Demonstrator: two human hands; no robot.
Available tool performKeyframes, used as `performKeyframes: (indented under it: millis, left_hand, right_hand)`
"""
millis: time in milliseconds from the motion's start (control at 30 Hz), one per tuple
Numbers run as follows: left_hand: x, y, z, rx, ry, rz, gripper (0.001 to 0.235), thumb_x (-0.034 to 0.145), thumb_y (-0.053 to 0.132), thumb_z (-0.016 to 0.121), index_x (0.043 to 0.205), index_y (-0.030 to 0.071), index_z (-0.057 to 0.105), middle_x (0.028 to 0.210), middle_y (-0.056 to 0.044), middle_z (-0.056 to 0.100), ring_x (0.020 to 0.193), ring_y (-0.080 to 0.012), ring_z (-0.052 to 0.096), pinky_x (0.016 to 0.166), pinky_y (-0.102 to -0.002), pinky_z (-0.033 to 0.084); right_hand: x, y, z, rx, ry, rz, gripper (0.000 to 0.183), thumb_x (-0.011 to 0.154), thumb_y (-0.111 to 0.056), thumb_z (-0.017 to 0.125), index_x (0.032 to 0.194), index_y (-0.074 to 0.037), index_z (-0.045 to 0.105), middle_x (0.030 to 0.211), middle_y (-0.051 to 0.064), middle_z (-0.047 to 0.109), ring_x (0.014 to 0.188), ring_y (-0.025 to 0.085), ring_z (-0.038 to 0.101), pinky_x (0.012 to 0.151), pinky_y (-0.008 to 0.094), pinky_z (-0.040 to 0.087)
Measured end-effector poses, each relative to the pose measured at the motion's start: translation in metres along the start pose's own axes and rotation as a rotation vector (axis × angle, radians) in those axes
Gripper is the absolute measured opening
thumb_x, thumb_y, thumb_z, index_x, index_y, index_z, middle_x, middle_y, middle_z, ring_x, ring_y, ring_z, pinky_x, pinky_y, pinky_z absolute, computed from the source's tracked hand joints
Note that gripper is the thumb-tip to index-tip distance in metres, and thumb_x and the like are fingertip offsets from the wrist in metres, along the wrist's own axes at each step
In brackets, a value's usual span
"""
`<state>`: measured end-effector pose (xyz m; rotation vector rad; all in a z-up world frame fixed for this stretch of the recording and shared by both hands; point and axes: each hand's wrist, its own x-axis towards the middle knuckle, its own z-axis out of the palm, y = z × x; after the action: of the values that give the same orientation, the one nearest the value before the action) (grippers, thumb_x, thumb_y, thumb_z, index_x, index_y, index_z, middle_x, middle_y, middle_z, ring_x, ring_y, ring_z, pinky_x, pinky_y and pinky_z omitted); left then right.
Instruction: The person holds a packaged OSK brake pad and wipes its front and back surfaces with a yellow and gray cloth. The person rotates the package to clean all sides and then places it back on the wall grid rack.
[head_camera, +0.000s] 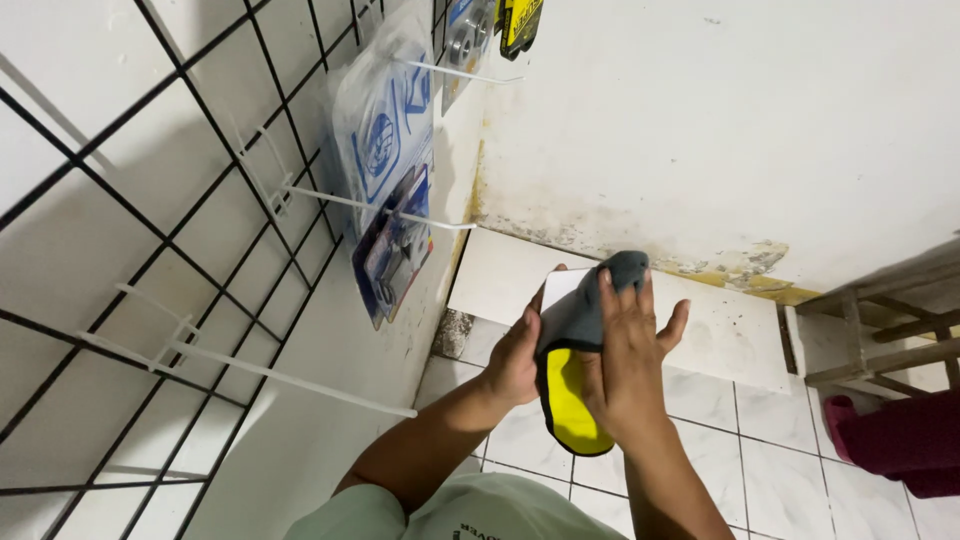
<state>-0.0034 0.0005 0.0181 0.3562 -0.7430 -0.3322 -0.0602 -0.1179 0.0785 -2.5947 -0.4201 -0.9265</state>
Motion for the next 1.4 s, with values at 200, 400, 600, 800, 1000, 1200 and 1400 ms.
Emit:
performKeyframes:
  millis: [200,400,600,800,1000,1200,1400]
  left_hand:
    - [0.004,0.02,-0.023,0.123,0.035,0.048,0.066,0.11,0.05,0.026,0.164,0.014,0.013,0.171,-0.014,0.02,0.151,-0.0306,0.028,0.123,-0.052,0.03]
    - [0.001,0.027,-0.014,0.14,0.164,0.011,0.069,0.109,0.049,0.03,0.163,0.009,0.015,0.171,-0.013,0.017,0.157,-0.0291,0.02,0.128,-0.049,0.015]
    - [-0.001,0.013,-0.013,0.193,-0.007,-0.01,0.063,0.113,0.045,0.019,0.163,0.008,0.019,0.169,-0.014,0.025,0.153,-0.0295,0.031,0.127,-0.047,0.029]
    - [0.001,0.017,0.0,-0.091,-0.037,-0.117,0.069,0.107,0.051,0.033,0.166,0.024,0.01,0.172,-0.014,0.02,0.148,-0.0331,0.034,0.118,-0.05,0.039]
    - [-0.009,0.028,-0.021,0.057,0.048,-0.014,0.066,0.109,0.05,0.027,0.165,0.019,0.012,0.172,-0.008,0.018,0.159,-0.0268,0.021,0.13,-0.058,0.019]
    - [-0.011,0.025,-0.001,-0.051,0.106,-0.104,0.065,0.109,0.048,0.039,0.162,0.012,0.028,0.167,-0.013,0.031,0.148,-0.0252,0.035,0.121,-0.048,0.036]
    - [-0.005,0.013,0.019,-0.066,0.053,0.044,0.061,0.109,0.046,0.029,0.164,0.02,0.021,0.164,-0.019,0.032,0.149,-0.0314,0.034,0.126,-0.058,0.015]
  right_hand:
    - [-0.032,-0.021,0.015,0.006,-0.073,0.015,0.07,0.087,-0.011,0.056,0.151,0.007,0.036,0.139,0.03,0.055,0.152,0.054,0.025,0.118,0.071,-0.012]
    - [-0.049,-0.023,0.02,0.048,-0.151,0.059,0.066,0.091,-0.013,0.052,0.152,0.005,0.035,0.141,0.026,0.054,0.154,0.049,0.019,0.119,0.065,-0.015]
    - [-0.012,-0.007,-0.008,-0.008,-0.064,0.052,0.072,0.092,-0.016,0.047,0.157,0.005,0.027,0.14,0.035,0.052,0.155,0.052,0.018,0.119,0.067,-0.012]
    - [-0.011,-0.015,-0.009,-0.013,-0.027,0.019,0.075,0.09,-0.014,0.047,0.159,0.004,0.023,0.157,0.038,0.038,0.156,0.05,0.018,0.122,0.061,-0.012]
    - [-0.052,-0.027,0.019,0.115,-0.118,0.005,0.065,0.094,-0.01,0.053,0.152,0.008,0.031,0.157,0.038,0.033,0.153,0.052,0.02,0.121,0.063,-0.008]
    - [-0.027,-0.017,0.005,0.036,-0.037,-0.003,0.065,0.097,-0.013,0.049,0.156,0.004,0.028,0.159,0.035,0.036,0.155,0.051,0.016,0.123,0.064,-0.007]
    - [-0.014,-0.007,-0.004,0.073,0.014,-0.065,0.065,0.102,-0.03,0.036,0.161,-0.002,0.027,0.166,0.022,0.024,0.155,0.048,0.007,0.119,0.061,-0.005]
